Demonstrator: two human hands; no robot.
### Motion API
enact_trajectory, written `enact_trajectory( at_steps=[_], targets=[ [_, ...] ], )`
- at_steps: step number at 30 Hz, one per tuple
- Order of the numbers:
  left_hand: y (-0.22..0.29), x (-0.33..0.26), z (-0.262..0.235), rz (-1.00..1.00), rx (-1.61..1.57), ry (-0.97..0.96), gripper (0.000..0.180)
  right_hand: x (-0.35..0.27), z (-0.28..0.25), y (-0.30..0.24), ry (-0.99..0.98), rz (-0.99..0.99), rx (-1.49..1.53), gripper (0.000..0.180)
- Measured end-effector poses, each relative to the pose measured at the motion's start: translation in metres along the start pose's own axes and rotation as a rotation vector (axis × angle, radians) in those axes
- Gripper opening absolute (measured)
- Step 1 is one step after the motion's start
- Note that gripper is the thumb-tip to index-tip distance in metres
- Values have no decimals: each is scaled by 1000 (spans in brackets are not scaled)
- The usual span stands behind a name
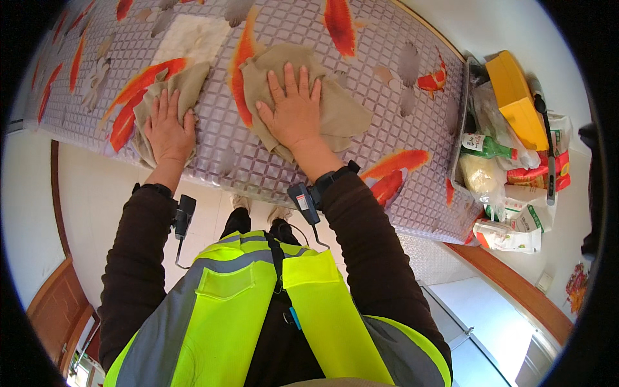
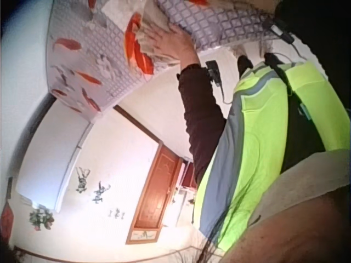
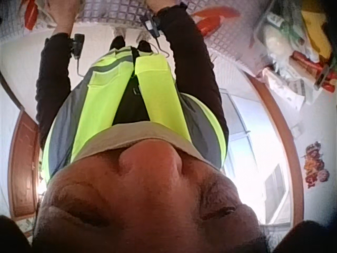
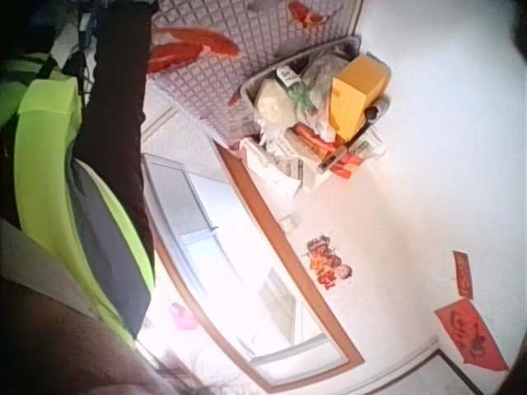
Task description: The person wipes a large round table covered with a fish-patterned tablecloth using two cloths. They move the cloths in overlapping strokes across the surface, working around items placed on the table. The person remains standing throughout the task.
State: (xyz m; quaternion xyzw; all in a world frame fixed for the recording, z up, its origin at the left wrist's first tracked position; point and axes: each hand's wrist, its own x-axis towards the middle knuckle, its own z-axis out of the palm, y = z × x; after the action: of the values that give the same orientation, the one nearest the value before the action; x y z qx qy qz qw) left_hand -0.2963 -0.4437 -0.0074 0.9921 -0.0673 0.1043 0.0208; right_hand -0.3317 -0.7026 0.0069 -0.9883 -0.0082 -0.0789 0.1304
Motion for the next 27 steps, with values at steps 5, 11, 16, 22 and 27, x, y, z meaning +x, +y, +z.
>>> enact_trajectory(
  at_steps=[5, 11, 16, 22, 27],
  targets=[
    [-2, 0, 2, 10, 20, -2, 54, -10, -2, -2, -1, -17, 52, 64],
    [-3, 1, 3, 17, 40, -6, 54, -36, -15, 13, -26, -64, 77, 63],
    [-4, -1, 2, 9, 35, -24, 55, -41, -28, 56, -39, -61, 12, 64],
    [-7, 1, 5, 21, 40, -15, 56, -32, -42, 150, 27, 141, -139, 65],
    [-7, 2, 3, 18, 20, -22, 56, -54, -58, 232, 5, 406, -304, 64]
  ],
)
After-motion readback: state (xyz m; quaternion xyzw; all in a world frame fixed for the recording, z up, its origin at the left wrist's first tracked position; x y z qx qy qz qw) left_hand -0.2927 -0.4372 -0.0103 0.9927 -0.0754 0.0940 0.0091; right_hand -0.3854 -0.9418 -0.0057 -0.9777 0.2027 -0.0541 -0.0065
